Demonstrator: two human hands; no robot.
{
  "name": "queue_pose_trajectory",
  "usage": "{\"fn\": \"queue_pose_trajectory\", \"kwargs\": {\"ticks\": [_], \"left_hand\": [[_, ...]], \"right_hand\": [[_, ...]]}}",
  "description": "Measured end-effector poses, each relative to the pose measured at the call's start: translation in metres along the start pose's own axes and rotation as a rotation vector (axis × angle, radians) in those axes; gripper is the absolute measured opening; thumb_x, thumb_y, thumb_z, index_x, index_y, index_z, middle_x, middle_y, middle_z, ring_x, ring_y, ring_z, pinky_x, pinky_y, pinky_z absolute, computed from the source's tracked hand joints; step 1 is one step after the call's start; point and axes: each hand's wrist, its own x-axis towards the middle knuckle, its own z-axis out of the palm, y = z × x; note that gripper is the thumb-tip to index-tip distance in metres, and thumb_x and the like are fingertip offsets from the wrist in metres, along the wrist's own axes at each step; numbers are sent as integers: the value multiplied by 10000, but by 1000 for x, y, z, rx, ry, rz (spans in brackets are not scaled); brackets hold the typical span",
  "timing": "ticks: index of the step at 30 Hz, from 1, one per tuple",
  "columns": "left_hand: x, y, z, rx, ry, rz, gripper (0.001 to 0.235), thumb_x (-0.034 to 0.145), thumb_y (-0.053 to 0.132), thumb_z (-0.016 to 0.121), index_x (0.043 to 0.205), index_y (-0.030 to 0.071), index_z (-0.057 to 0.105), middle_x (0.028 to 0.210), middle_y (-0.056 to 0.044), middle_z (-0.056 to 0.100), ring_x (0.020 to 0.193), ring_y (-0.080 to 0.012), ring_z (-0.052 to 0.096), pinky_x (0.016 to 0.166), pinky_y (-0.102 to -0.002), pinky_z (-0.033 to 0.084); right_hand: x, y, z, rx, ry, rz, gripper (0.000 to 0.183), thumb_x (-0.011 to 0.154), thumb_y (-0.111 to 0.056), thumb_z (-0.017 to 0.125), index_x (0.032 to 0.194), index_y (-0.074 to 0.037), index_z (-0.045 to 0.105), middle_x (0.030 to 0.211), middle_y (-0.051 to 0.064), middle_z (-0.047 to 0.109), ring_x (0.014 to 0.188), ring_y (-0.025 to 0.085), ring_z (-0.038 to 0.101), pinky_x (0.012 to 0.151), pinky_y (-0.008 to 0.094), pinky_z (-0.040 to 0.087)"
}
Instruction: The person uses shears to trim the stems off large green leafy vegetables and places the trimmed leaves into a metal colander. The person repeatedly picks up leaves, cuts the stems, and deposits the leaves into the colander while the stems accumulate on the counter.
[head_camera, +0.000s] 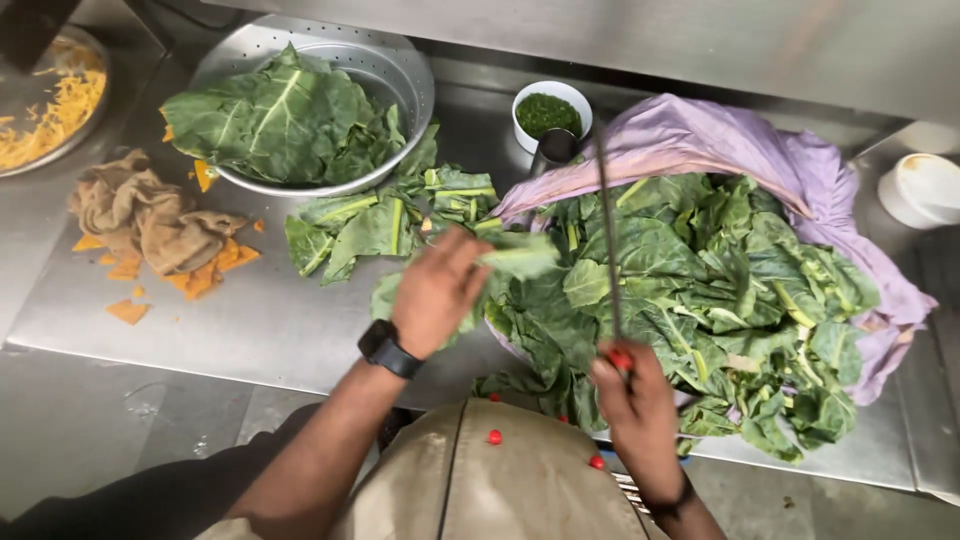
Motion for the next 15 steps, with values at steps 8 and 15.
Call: {"fn": "queue_pose_trajectory", "kwargs": {"ticks": [8,15], "left_hand": [[-29,1,-35,-270,-256,32,232,913,109,729,1128,63,652,1009,-105,608,851,-319,653,713,-409,536],[-64,-42,-58,-322,-329,44,193,887,97,720,1074,81,674,1038,-83,652,888,-291,688,732,-387,549]], "right_hand": [[52,-47,66,-326,9,-93,292,889,-150,796,1081,-58,596,902,106,695,725,233,645,667,354,501],[18,-51,111,-92,-113,-76,353,897,-100,728,1222,-65,596,952,81,742,835,169,710,719,311,541]]}}
